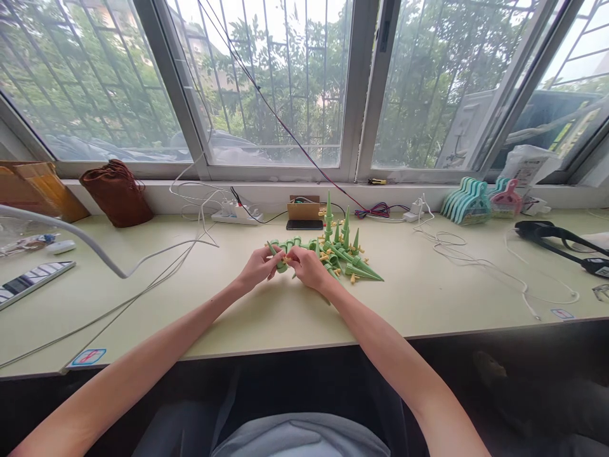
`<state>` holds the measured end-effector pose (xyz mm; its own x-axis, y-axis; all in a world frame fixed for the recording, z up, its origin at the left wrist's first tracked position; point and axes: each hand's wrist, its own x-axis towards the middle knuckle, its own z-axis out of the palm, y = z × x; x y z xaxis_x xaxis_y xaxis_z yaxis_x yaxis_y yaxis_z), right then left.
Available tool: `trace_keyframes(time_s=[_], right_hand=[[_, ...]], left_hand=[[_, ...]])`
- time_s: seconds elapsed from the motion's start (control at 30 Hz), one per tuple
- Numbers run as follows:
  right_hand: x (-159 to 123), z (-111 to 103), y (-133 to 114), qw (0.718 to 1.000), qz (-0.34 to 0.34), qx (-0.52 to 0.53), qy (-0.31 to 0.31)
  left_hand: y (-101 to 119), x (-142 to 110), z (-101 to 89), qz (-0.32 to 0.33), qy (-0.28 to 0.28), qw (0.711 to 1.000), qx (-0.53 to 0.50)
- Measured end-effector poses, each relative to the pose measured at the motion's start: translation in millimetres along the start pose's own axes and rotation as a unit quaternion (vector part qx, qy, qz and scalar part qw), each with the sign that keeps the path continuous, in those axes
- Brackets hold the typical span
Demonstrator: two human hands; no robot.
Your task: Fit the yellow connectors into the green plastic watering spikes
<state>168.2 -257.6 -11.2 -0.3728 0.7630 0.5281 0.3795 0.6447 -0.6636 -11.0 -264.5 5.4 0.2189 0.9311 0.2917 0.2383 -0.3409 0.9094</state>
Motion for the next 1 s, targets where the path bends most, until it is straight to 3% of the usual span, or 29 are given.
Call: trace_keyframes(time_s=[0.63,1.0], right_hand=[[0.7,0.2,2.7,0.999,0.016,-0.037,-0.012],[0.6,0.3,4.8,0.999,-0.019,-0.046,-0.011]], left_hand=[[-0.2,-0.5,0.9,0.019,0.004,1.0,0.022],[-3.6,1.5,1.3,0.031,0.026,0.998,0.045]])
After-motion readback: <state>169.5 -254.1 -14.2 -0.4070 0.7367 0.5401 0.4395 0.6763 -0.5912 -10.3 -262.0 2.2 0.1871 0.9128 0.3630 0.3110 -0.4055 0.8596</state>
